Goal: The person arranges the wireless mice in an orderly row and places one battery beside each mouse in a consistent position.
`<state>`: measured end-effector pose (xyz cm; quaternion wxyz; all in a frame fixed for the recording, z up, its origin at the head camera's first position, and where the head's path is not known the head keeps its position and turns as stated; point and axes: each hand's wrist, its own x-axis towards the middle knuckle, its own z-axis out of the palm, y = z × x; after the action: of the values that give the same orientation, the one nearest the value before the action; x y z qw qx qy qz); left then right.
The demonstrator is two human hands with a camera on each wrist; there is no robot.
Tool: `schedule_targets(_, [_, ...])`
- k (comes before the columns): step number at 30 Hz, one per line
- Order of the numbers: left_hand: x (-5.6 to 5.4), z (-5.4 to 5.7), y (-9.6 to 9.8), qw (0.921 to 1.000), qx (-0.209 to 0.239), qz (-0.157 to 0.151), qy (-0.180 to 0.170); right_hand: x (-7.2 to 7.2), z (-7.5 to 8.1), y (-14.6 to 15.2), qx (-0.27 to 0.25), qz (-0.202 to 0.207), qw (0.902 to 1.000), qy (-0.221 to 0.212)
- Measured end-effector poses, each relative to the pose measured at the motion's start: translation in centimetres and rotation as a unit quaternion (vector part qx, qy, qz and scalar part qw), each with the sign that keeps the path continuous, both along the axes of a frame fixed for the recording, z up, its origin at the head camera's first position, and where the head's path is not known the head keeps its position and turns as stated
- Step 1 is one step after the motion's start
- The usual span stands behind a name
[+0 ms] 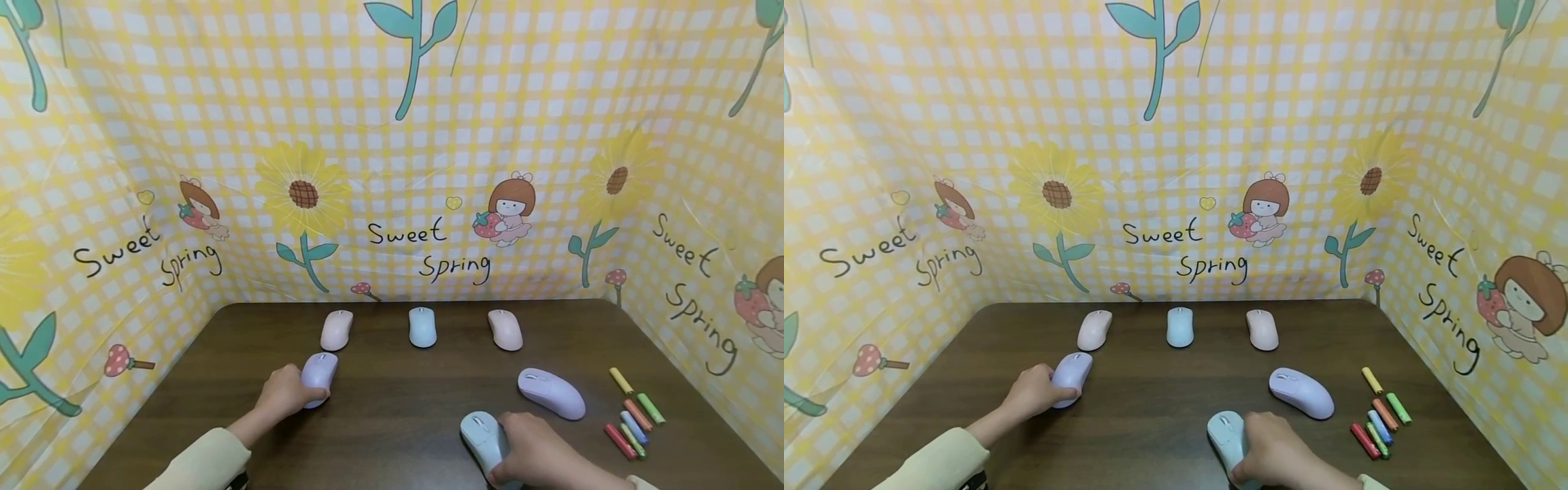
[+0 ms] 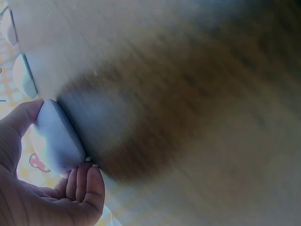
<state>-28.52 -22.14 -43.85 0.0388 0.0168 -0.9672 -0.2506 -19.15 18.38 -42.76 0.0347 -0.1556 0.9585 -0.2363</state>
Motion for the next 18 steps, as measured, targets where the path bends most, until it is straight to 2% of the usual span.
schedule_targets(6, [0.0, -0.1, 0.0, 1.0, 0.0, 0.0, 0.0, -1.2, 0.5, -0.7, 0.001, -0.029, 0.9995, -0.008])
schedule_targets(14, [-0.2, -0.4, -0.2, 1.0, 0.001, 0.0, 0.001, -3.2, 1.4, -2.1, -0.023, -0.051, 0.9983, 0.012])
schedule_targets(18, [-0.3, -0.4, -0.2, 1.0, 0.002, -0.004, 0.003, -4.3, 1.6, -2.8, -0.026, -0.062, 0.9977, 0.003])
